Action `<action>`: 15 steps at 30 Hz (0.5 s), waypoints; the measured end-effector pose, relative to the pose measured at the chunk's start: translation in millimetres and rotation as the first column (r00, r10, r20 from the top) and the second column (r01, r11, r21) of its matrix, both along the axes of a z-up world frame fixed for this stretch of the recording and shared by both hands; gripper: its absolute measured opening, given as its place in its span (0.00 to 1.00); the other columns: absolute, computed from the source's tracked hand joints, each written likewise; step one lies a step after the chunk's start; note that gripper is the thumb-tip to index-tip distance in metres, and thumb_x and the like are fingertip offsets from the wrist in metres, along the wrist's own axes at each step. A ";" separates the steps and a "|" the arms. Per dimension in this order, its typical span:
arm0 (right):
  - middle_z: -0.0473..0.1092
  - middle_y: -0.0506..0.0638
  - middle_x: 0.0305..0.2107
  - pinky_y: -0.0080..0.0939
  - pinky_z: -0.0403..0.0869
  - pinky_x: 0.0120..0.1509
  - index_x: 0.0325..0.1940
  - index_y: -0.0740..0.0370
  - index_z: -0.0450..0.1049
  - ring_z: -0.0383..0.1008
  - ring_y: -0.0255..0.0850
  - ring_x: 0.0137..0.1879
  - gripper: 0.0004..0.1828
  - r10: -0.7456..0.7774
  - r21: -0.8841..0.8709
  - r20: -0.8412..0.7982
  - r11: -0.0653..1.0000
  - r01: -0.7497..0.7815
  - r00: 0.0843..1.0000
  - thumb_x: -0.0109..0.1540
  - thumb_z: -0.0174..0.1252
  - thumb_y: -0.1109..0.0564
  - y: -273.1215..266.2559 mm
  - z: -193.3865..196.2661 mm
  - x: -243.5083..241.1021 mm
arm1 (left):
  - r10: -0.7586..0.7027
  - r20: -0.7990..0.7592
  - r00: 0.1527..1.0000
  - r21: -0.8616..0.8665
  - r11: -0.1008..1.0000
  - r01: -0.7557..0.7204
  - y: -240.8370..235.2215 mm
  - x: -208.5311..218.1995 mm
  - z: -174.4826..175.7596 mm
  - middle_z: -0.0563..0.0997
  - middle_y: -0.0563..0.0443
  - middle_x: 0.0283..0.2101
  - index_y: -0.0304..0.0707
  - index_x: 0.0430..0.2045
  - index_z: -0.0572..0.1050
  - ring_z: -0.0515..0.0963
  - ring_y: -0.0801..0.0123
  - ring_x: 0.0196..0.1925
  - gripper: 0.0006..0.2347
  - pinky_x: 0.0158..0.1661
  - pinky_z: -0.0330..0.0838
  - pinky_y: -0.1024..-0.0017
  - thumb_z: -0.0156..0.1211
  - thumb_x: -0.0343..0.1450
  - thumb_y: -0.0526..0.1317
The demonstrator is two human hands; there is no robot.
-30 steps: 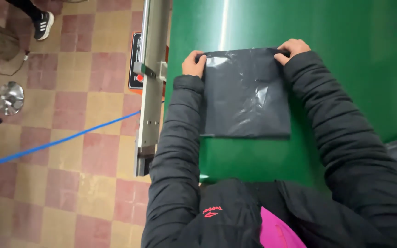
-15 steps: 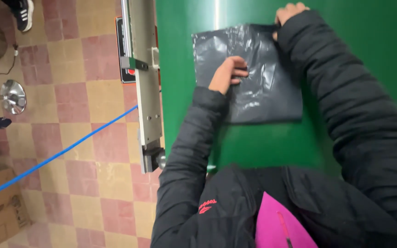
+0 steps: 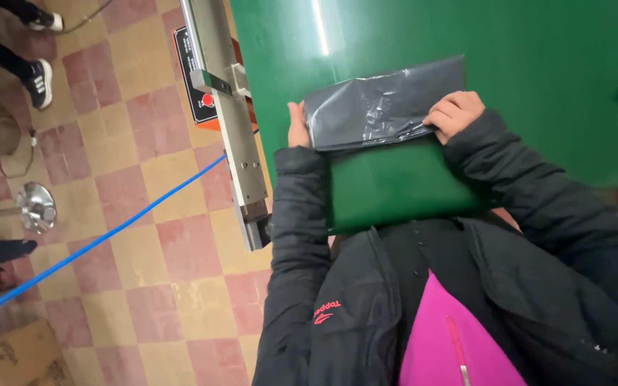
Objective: Folding plastic bags and placing them into a collection crate at a factory station.
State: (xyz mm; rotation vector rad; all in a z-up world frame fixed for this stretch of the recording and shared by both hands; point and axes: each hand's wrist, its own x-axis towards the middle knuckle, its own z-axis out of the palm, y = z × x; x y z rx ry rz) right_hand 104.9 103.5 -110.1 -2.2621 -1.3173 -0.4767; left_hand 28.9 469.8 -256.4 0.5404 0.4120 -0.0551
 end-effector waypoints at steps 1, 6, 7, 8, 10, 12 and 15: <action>0.75 0.44 0.38 0.48 0.70 0.57 0.38 0.55 0.76 0.73 0.47 0.51 0.13 -0.012 -0.032 -0.012 0.999 0.012 1.000 0.51 0.64 0.64 -0.6 -2.7 -2.9 | 0.101 0.073 0.992 0.623 0.773 -0.125 -12.3 -15.2 36.0 0.73 0.37 0.61 0.26 0.61 0.69 0.73 0.51 0.60 0.35 0.58 0.68 0.58 0.48 0.73 0.64; 0.75 0.46 0.39 0.49 0.70 0.57 0.36 0.56 0.77 0.72 0.48 0.52 0.09 -0.045 -0.083 -0.014 0.996 0.043 0.999 0.53 0.61 0.63 3.2 -6.5 -14.2 | -0.229 0.242 0.943 0.878 -0.361 -0.313 -39.5 -55.8 154.6 0.74 0.41 0.53 0.32 0.50 0.70 0.75 0.53 0.54 0.26 0.47 0.73 0.59 0.69 0.63 0.49; 0.74 0.50 0.43 0.50 0.70 0.62 0.39 0.58 0.76 0.71 0.50 0.57 0.08 -0.143 -0.167 0.038 0.975 0.147 0.989 0.55 0.59 0.61 9.6 -5.5 -21.3 | -0.413 0.086 0.907 0.757 -0.564 -0.329 -35.2 -57.4 139.4 0.76 0.44 0.49 0.36 0.45 0.73 0.76 0.54 0.53 0.20 0.45 0.73 0.59 0.68 0.66 0.48; 0.73 0.54 0.47 0.52 0.70 0.67 0.41 0.60 0.76 0.70 0.53 0.63 0.09 -0.232 -0.243 0.100 0.937 0.250 0.968 0.57 0.57 0.59 16.4 -4.0 -26.6 | -0.536 -0.108 0.838 0.581 -0.718 -0.384 -30.7 -58.0 124.2 0.77 0.47 0.45 0.40 0.39 0.76 0.77 0.55 0.51 0.13 0.44 0.72 0.58 0.68 0.68 0.46; 0.71 0.57 0.52 0.54 0.69 0.69 0.48 0.64 0.75 0.68 0.55 0.65 0.15 -0.135 -0.194 0.027 0.971 0.138 0.990 0.57 0.57 0.59 44.0 8.2 -48.4 | -0.572 -0.232 0.786 0.558 -0.741 -0.374 -37.8 -49.6 117.5 0.78 0.50 0.41 0.42 0.35 0.77 0.78 0.57 0.48 0.08 0.41 0.72 0.59 0.67 0.70 0.44; 0.70 0.60 0.57 0.56 0.67 0.70 0.55 0.67 0.74 0.66 0.57 0.68 0.21 -0.042 -0.137 -0.033 0.990 0.037 0.999 0.58 0.57 0.60 56.6 -9.6 -62.0 | -0.602 -0.349 0.718 0.531 -0.758 -0.378 -55.0 -39.1 124.0 0.79 0.53 0.36 0.45 0.31 0.78 0.80 0.59 0.44 0.05 0.38 0.72 0.59 0.66 0.72 0.42; 0.68 0.66 0.55 0.58 0.66 0.65 0.55 0.71 0.69 0.67 0.61 0.59 0.29 0.271 0.010 -0.269 0.960 -0.279 0.924 0.49 0.59 0.61 46.3 -90.7 -68.7 | -0.739 -0.397 0.544 0.757 -0.599 -0.262 -82.7 -20.0 132.7 0.79 0.52 0.32 0.46 0.30 0.80 0.81 0.56 0.38 0.05 0.38 0.73 0.62 0.63 0.69 0.44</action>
